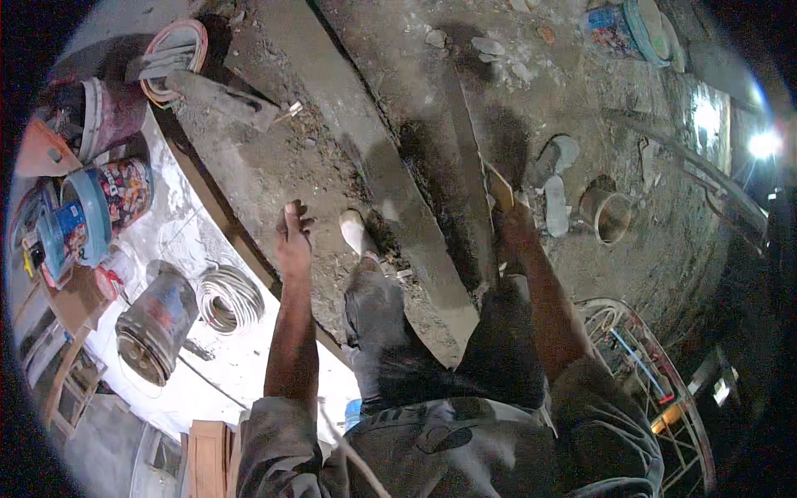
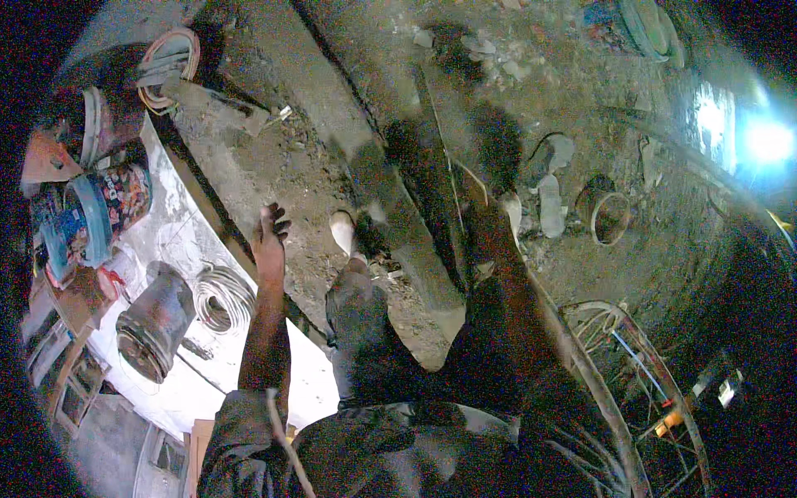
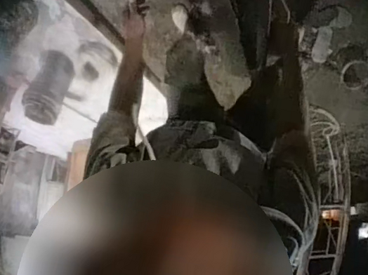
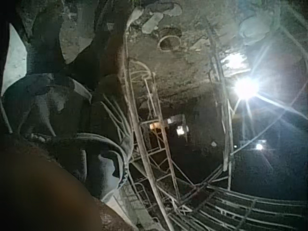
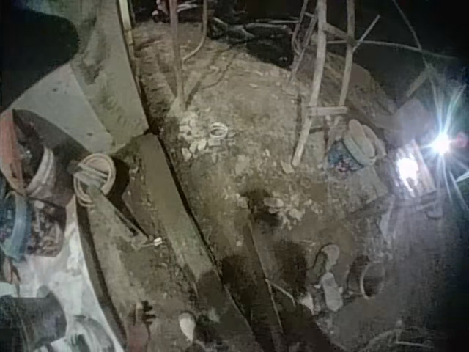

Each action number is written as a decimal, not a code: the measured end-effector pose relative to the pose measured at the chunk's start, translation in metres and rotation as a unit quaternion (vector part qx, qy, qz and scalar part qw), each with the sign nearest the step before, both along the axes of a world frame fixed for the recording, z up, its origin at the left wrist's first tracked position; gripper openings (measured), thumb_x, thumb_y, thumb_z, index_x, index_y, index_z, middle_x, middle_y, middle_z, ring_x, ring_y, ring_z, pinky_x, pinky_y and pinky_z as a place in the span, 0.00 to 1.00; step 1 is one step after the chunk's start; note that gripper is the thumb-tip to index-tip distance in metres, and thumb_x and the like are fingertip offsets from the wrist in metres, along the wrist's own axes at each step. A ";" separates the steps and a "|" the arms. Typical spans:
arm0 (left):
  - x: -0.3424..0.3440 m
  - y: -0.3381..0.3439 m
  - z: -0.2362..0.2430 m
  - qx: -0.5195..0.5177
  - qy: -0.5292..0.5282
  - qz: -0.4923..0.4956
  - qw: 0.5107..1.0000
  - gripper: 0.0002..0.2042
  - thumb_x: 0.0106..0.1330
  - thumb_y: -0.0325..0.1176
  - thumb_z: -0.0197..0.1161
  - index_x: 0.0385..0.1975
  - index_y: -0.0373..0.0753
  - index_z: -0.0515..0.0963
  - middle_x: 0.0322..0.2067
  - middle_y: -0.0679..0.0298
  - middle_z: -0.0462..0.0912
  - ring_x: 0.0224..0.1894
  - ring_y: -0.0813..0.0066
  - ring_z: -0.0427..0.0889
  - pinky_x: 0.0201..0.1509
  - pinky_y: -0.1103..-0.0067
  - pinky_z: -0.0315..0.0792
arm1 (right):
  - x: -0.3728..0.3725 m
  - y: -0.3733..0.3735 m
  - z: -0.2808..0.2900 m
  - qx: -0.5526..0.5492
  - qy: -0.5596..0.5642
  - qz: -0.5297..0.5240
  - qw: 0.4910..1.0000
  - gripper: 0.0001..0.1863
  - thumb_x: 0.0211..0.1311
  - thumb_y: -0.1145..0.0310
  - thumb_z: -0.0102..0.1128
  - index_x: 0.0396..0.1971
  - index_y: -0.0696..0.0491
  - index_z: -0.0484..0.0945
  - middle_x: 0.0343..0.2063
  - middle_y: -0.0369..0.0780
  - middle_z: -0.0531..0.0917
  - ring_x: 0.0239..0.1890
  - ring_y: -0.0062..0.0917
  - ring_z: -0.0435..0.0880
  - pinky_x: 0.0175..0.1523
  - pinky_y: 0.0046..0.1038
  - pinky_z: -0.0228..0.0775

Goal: Smoothing a narrow strip of wet concrete using a hand float.

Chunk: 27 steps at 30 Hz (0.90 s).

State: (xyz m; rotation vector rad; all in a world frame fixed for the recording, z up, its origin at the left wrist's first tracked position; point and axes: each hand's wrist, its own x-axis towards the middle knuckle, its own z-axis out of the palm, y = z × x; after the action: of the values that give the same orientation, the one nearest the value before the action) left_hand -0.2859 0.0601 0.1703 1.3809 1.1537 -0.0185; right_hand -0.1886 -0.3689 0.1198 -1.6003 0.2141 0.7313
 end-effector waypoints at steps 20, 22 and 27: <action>0.033 -0.034 -0.039 -0.116 0.008 -0.190 0.975 0.25 0.67 0.53 0.44 0.45 0.36 0.75 0.37 0.61 0.80 0.33 0.70 0.77 0.38 0.74 0.68 | -0.050 0.072 0.050 -0.143 0.099 -0.086 0.981 0.13 0.56 0.67 0.56 0.38 0.59 0.76 0.35 0.47 0.80 0.38 0.34 0.77 0.45 0.34 0.68; 0.029 0.002 -0.033 -0.138 -0.019 -0.154 0.978 0.23 0.67 0.52 0.43 0.47 0.39 0.74 0.38 0.64 0.79 0.33 0.74 0.77 0.39 0.76 0.68 | -0.068 0.118 0.054 -0.058 0.065 -0.159 0.983 0.13 0.57 0.67 0.55 0.39 0.59 0.76 0.36 0.47 0.79 0.39 0.33 0.77 0.46 0.32 0.67; 0.022 0.050 0.015 -0.026 0.010 -0.180 0.983 0.24 0.67 0.53 0.43 0.49 0.41 0.73 0.41 0.64 0.79 0.38 0.72 0.77 0.41 0.75 0.67 | -0.105 0.183 0.064 0.137 -0.022 -0.253 0.958 0.14 0.58 0.67 0.53 0.41 0.57 0.75 0.37 0.47 0.79 0.41 0.31 0.76 0.48 0.29 0.66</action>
State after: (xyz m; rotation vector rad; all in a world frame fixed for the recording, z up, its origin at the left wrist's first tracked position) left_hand -0.2641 0.1098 0.1856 1.5282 0.9001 -0.3203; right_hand -0.2940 -0.1860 0.1838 -1.2215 0.4502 0.3106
